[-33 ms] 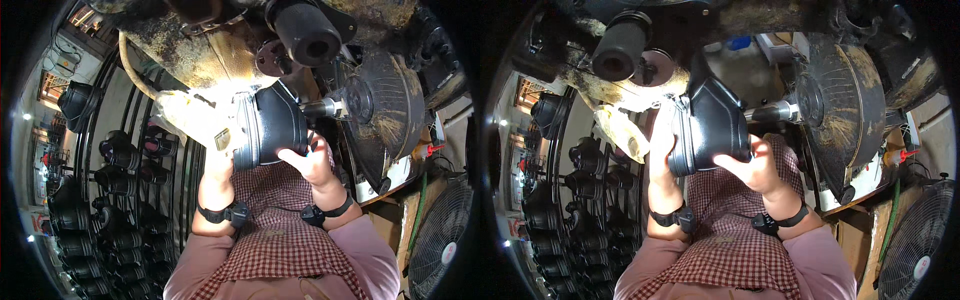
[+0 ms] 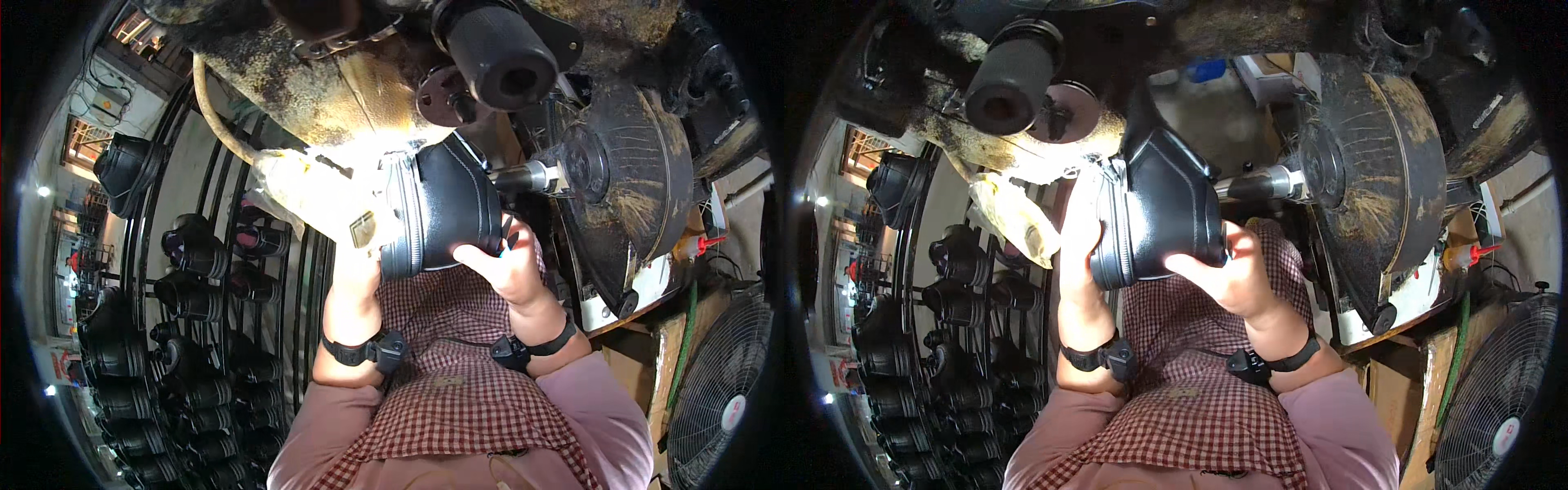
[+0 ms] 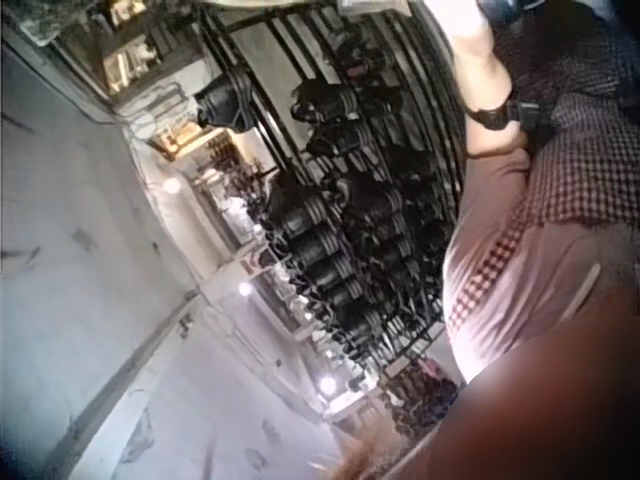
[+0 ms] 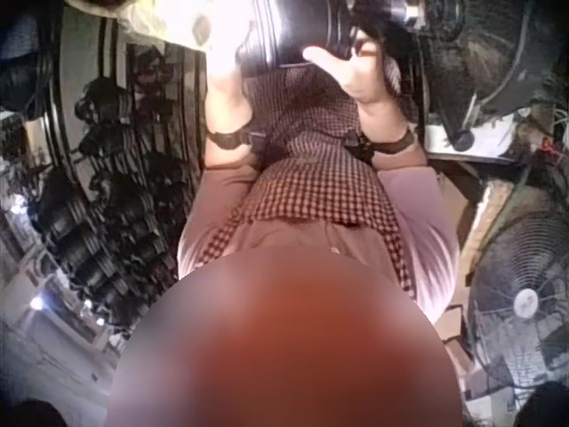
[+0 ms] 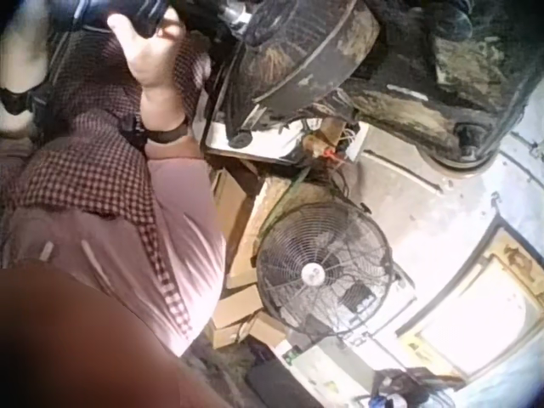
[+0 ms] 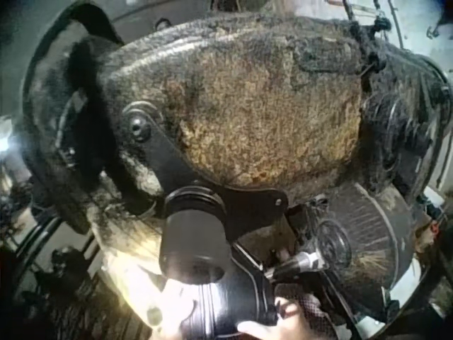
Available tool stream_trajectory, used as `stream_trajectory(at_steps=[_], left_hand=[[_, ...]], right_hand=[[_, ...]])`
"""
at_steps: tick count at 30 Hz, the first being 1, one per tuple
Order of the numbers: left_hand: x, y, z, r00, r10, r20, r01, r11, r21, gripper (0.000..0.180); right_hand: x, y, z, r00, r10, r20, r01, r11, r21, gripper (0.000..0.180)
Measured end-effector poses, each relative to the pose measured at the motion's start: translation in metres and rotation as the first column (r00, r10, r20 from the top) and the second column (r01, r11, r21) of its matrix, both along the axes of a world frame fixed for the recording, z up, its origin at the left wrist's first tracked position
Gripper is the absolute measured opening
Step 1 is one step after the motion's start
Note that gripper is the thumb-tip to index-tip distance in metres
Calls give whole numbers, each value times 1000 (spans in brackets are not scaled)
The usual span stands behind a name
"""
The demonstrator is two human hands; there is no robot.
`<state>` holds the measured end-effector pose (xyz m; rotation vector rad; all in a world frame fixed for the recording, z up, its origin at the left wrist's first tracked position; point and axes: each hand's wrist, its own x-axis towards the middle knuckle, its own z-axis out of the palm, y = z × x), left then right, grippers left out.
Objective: The recorder is using a rotary polishing machine to finish black leather shoes in a factory setting.
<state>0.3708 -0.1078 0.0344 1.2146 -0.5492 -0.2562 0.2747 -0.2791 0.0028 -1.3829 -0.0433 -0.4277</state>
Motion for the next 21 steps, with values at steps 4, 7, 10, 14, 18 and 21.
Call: stream_trajectory(at_steps=[4,7,10,14,18,21], left_hand=[[2,-5,-6,993,88,-75,-89,996,-9,62],[2,-6,-8,981,155,-113,-155,988,8,57],[1,-6,-6,967,209,-148,-205,978,40,54],[2,-6,2,896,233,-377,-214,972,92,52],[-4,-6,6,867,230,-441,-234,971,45,57],[-13,-5,4,890,295,-349,-297,954,49,48]], right_hand=[[0,0,2,998,-42,39,43,999,-8,24],[3,-3,4,989,-107,100,116,989,-87,23],[8,-7,7,990,-143,-5,142,986,-85,22],[12,-10,11,981,-191,28,193,969,-152,19],[14,-11,13,979,-205,13,205,976,-67,20],[14,-12,13,980,-198,9,198,980,-35,21]])
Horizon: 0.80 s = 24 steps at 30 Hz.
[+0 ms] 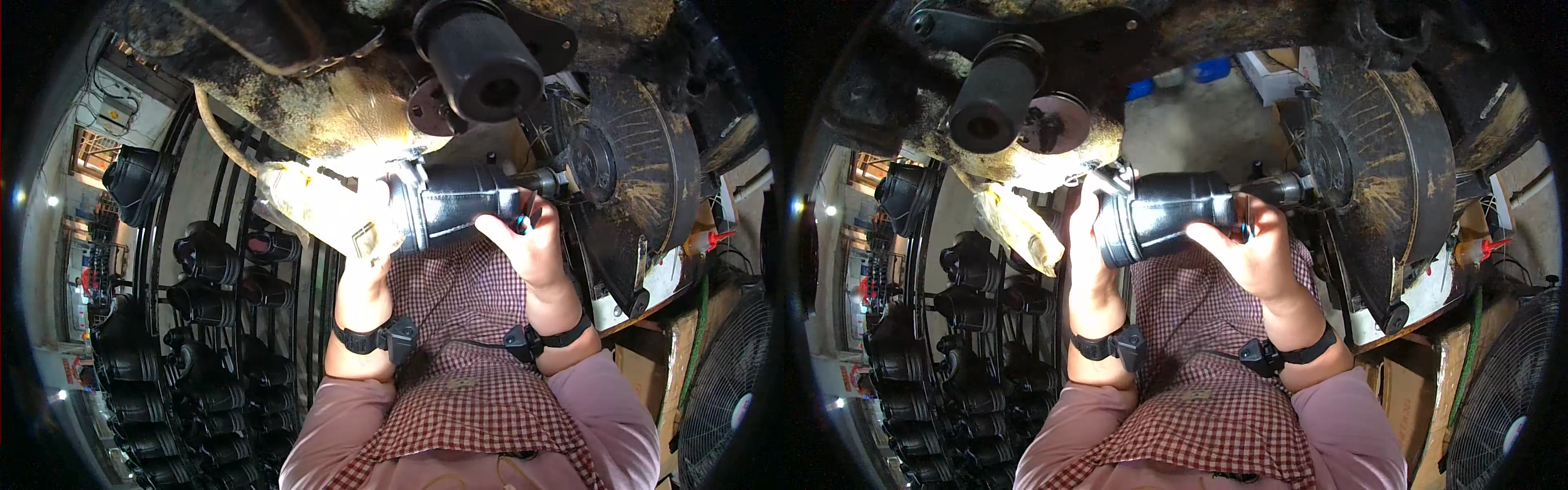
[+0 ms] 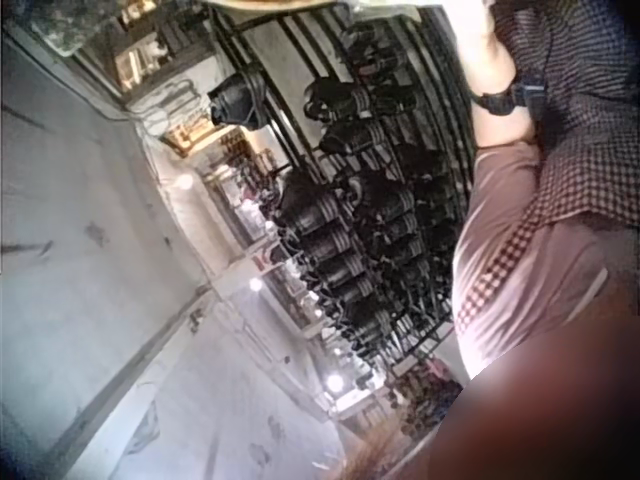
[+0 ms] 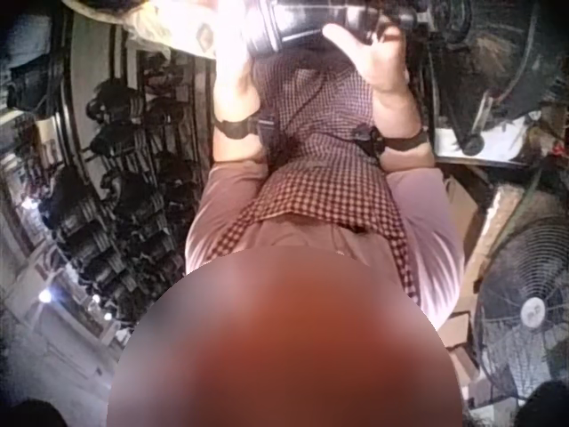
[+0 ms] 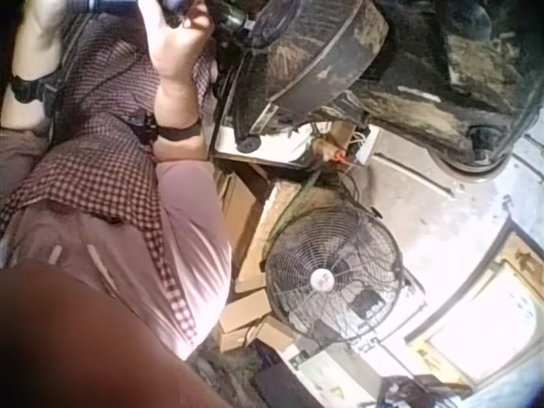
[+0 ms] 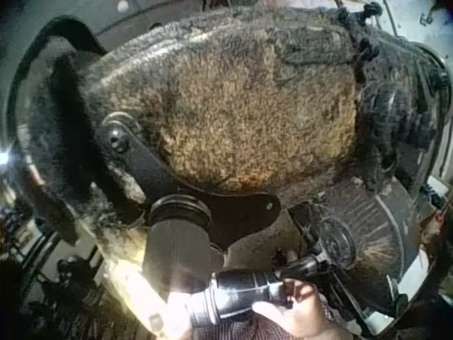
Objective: The recorder is using a rotary polishing machine to finish black leather shoes in a factory setting.
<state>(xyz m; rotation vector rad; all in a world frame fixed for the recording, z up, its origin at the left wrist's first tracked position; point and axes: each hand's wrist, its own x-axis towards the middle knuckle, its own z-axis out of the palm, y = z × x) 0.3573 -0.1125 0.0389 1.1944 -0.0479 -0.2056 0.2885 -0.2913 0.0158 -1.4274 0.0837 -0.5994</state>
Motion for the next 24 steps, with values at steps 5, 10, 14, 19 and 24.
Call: stream_trajectory(at_steps=[5,10,14,19,24], left_hand=[[-1,6,-13,997,-65,-47,63,997,-47,47],[10,12,-31,977,-208,-50,210,976,52,49],[-4,15,-39,925,-323,198,309,946,99,51],[-49,21,-29,793,-424,438,196,858,476,102],[-73,21,-10,849,-342,402,203,915,349,96]], right_hand=[[-3,-3,-1,1000,17,15,-16,997,-72,16],[-6,-4,-3,998,-50,49,57,986,-159,16],[-10,-9,-1,993,-106,60,118,955,-271,36],[-9,-13,5,997,-50,54,60,977,-204,19],[-7,-17,-3,998,-40,43,43,997,-72,17]])
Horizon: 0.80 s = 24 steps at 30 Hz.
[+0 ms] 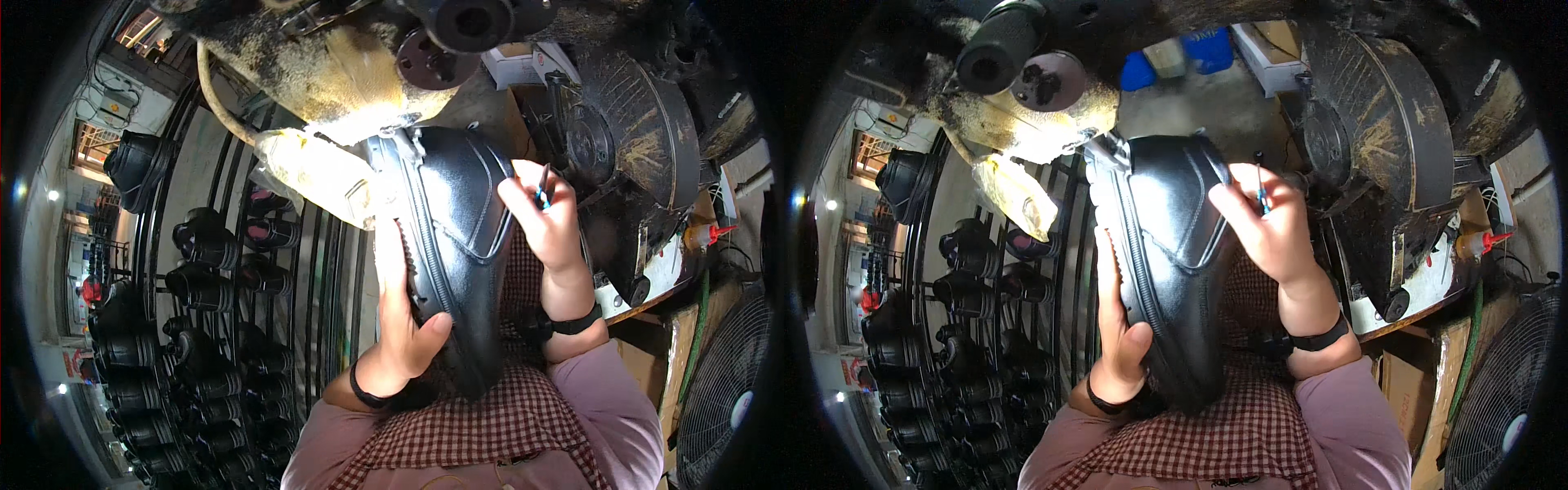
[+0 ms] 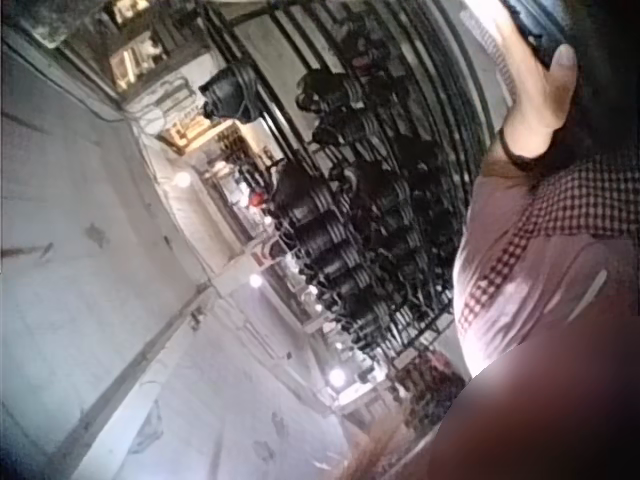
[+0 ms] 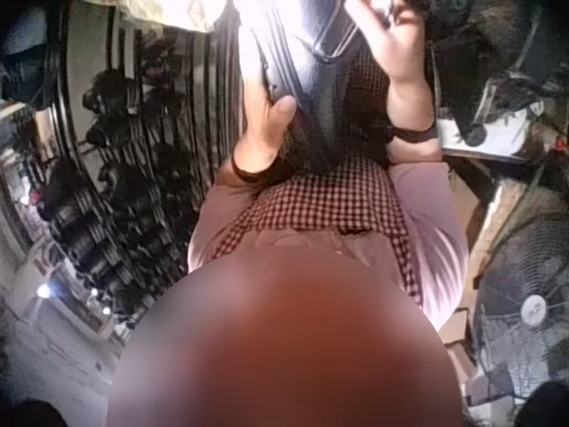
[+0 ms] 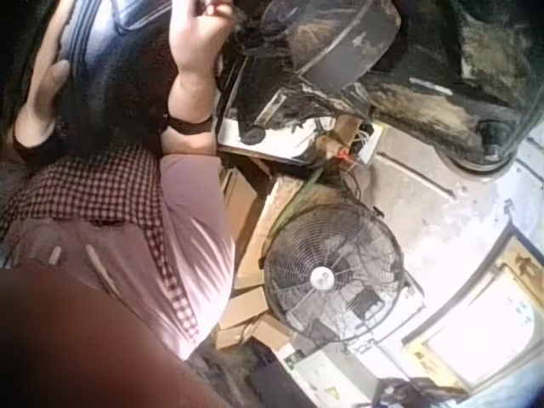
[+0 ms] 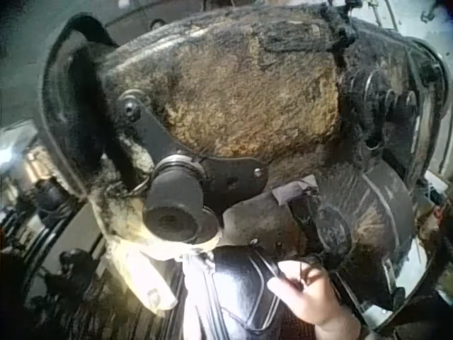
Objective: The recorder is using a rotary polishing machine to finish black leather shoes in a factory setting.
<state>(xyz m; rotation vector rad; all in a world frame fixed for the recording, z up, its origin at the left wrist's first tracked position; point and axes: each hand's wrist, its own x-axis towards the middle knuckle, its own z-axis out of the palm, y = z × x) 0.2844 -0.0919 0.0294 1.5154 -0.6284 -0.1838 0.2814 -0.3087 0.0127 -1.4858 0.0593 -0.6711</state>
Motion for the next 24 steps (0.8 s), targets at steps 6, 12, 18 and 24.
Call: stream_trajectory(at_steps=[6,12,18,24], left_hand=[[18,-14,3,990,141,-14,-141,989,-41,86],[52,-17,-7,980,129,151,-121,991,-59,75],[62,-12,-2,995,90,35,-90,996,12,74],[50,-27,9,998,-55,-35,49,985,-163,104]], right_hand=[[15,-8,-52,957,-281,73,289,903,-317,34],[42,-19,-73,934,-291,207,354,834,-423,38],[42,-7,-39,969,-40,243,144,891,-431,40],[47,-8,-26,967,-63,247,197,801,-566,43]])
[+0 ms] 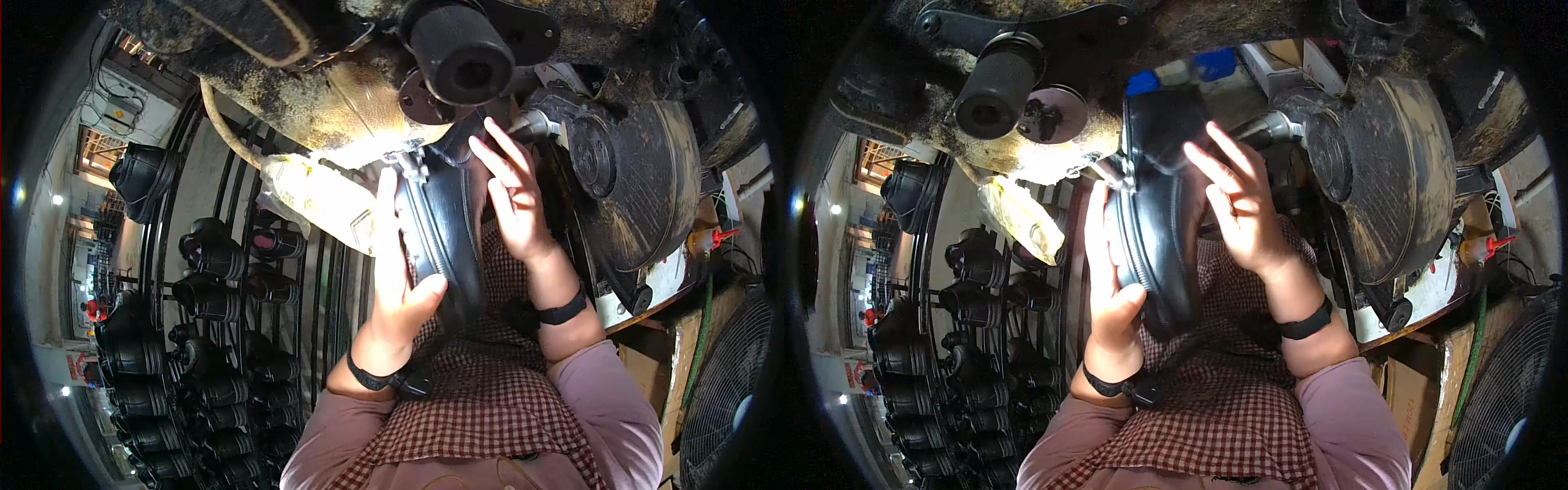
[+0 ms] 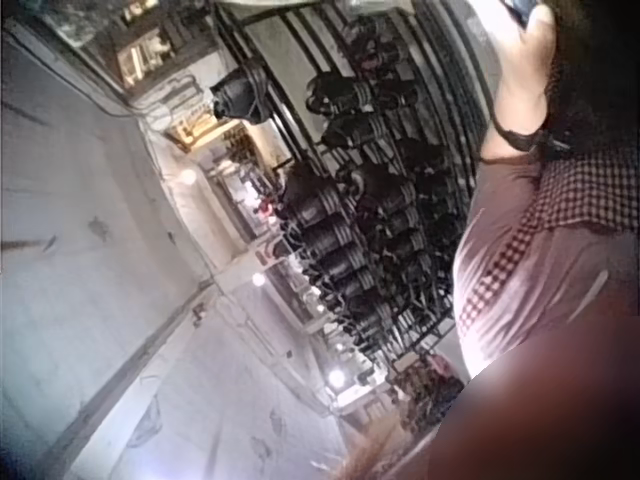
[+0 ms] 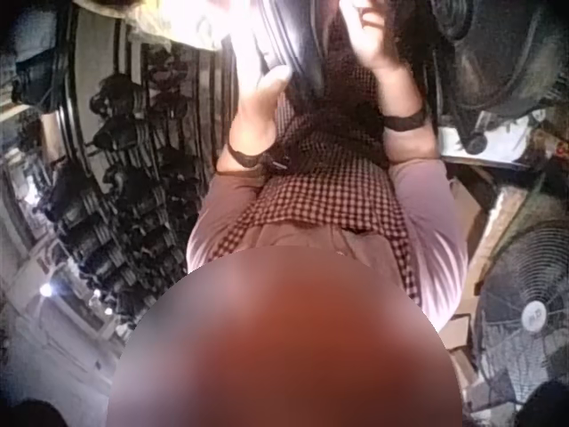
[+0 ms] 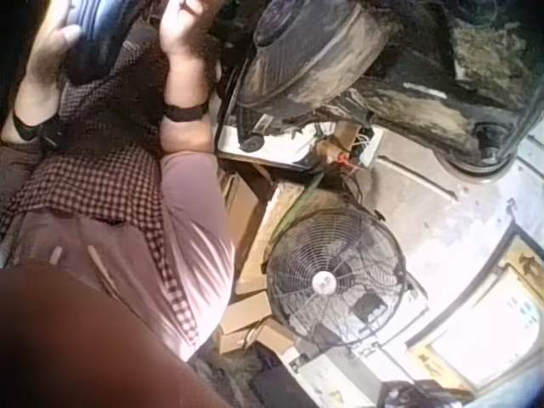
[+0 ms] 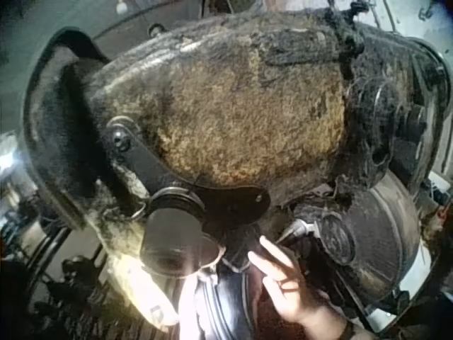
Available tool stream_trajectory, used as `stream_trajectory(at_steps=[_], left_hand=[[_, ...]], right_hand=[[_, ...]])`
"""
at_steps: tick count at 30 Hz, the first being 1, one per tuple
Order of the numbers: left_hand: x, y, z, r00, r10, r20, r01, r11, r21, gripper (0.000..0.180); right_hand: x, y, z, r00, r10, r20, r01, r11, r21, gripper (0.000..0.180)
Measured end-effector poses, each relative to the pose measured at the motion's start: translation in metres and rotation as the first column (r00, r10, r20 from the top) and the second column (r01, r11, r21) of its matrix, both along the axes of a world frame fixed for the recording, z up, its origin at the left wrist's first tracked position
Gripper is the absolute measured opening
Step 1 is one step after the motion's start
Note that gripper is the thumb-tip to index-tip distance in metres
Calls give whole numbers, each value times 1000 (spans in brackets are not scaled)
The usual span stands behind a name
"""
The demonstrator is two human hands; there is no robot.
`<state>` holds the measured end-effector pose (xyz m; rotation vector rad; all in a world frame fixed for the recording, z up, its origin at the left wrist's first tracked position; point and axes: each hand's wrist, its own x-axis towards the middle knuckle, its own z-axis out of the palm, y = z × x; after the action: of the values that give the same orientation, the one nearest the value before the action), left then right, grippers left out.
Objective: The recorder is using a rotary polishing machine to finish black leather shoes in a factory setting.
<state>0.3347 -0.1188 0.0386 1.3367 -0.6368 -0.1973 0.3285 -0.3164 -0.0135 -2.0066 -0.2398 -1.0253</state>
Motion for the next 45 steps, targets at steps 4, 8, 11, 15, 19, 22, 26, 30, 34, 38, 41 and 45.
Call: stream_trajectory(at_steps=[4,8,11,15,19,22,26,30,34,38,41,45], left_hand=[[1,-9,-1,999,-17,-41,14,997,-76,106],[15,-9,-8,995,-75,-72,64,987,-144,95],[28,-7,-12,983,-130,-130,114,986,-121,87],[43,-11,-18,985,-74,-155,59,993,-100,61],[51,-21,-25,910,-158,-383,49,959,-280,52],[54,-28,-28,922,-59,-384,-50,962,-268,54],[55,-33,-20,917,21,-398,-133,957,-257,49],[50,-37,1,825,135,-548,-261,952,-158,42],[38,-33,21,849,-96,-520,-101,936,-337,39],[31,-13,29,970,240,47,-245,962,125,36],[34,6,30,699,68,712,-459,806,374,35],[33,14,26,746,64,663,-392,847,360,47]], right_hand=[[6,-6,1,998,-68,12,69,994,-90,43],[12,-8,2,989,-143,24,145,981,-127,45],[17,-11,2,988,-149,-50,140,978,-154,43],[22,-16,0,971,-234,-60,214,950,-229,38],[26,-23,2,966,-244,-86,211,937,-278,28],[23,-24,4,950,-261,-171,204,934,-294,24],[9,-20,5,909,-250,-334,166,951,-260,21],[-18,-9,13,829,-247,-502,153,963,-221,19],[-56,10,30,797,-318,-514,195,940,-279,29],[-86,19,51,801,-318,-507,155,929,-337,44],[-94,24,60,805,-342,-485,115,892,-437,52],[-87,22,59,855,-237,-462,87,942,-324,55]])
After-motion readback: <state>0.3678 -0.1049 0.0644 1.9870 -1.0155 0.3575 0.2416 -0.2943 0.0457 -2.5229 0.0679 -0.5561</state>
